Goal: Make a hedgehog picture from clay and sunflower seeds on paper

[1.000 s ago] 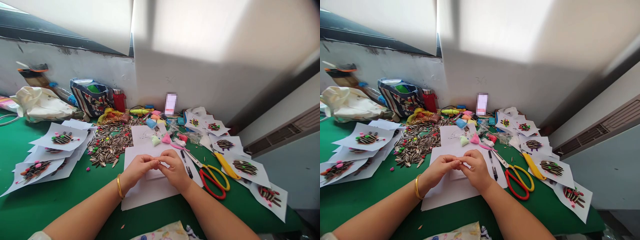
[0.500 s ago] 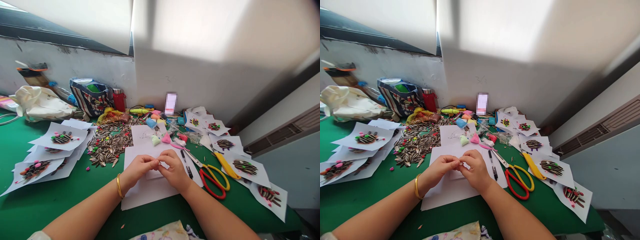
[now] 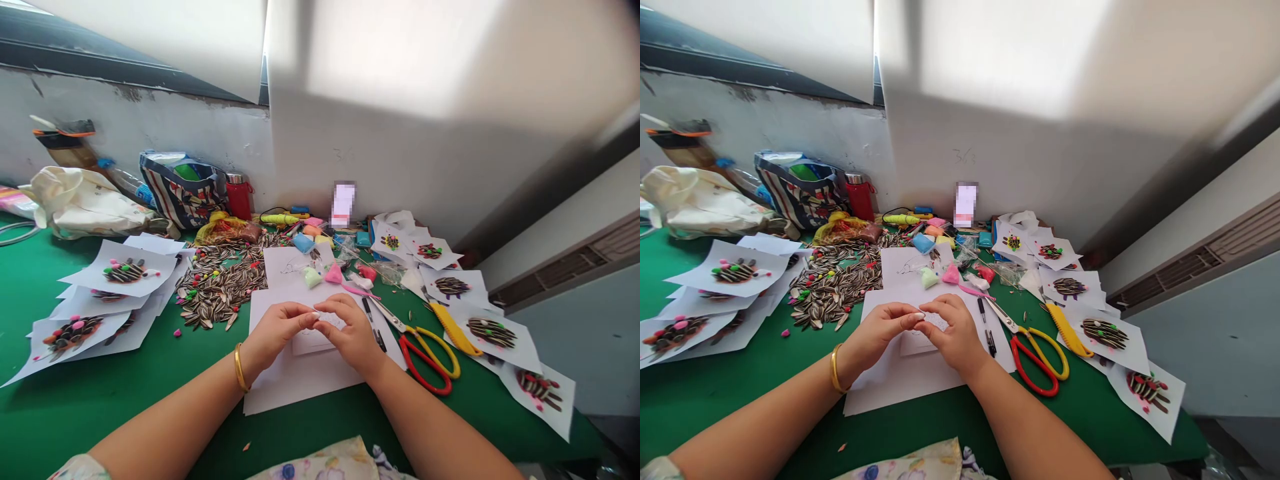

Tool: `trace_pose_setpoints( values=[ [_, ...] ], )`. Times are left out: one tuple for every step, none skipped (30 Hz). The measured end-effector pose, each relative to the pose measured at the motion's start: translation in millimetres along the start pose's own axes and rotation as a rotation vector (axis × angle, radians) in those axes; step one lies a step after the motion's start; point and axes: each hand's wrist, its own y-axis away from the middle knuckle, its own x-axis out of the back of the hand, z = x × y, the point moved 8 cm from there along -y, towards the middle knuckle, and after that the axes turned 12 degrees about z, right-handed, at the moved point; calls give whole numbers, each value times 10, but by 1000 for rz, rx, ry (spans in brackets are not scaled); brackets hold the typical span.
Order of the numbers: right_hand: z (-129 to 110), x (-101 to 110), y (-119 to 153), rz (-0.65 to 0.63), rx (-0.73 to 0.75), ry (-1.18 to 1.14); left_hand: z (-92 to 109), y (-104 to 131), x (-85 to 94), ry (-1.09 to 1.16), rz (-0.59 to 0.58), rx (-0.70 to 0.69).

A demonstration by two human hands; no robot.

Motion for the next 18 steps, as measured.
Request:
trace_pose_setpoints(
  values=[
    [12, 1, -2, 1, -17, -9, 10, 6, -7, 0, -4, 3],
    [19, 8, -4, 9, -31, -16, 20, 12, -16, 4, -10, 5],
    [19, 18, -7, 21, -38, -23, 29, 15, -23, 9, -16, 5],
    [13, 31, -11, 38, -39, -29, 36, 17, -26, 15, -19, 1],
    [1, 44, -14, 54, -33, -33, 42, 16, -27, 17, -20, -6],
    [-13, 55, -17, 67, -25, -37, 46, 13, -24, 13, -18, -16],
    [-25, 62, -20, 75, -19, -37, 47, 9, -21, 3, -15, -29],
    [-35, 67, -23, 80, -15, -34, 47, 5, -15, -11, -9, -44],
    [-42, 69, -25, 82, -13, -31, 50, 2, -8, -28, 0, -64],
    [-47, 66, -28, 79, -14, -28, 60, -1, 2, -47, 14, -91],
    [-49, 59, -29, 69, -17, -28, 76, -2, 15, -72, 32, -125],
    [-50, 50, -30, 58, -22, -32, 100, -1, 31, -103, 56, -167],
    [-50, 42, -31, 46, -28, -39, 128, 3, 47, -139, 81, -211],
    [-49, 35, -32, 35, -33, -47, 156, 8, 61, -174, 104, -252],
    [-48, 32, -33, 28, -38, -56, 182, 13, 72, -203, 122, -287],
    [-48, 31, -35, 24, -42, -63, 203, 19, 79, -224, 134, -314],
    [-48, 32, -37, 23, -44, -69, 219, 24, 83, -238, 141, -333],
    [-49, 32, -38, 20, -45, -73, 231, 29, 83, -250, 142, -351]
  ],
)
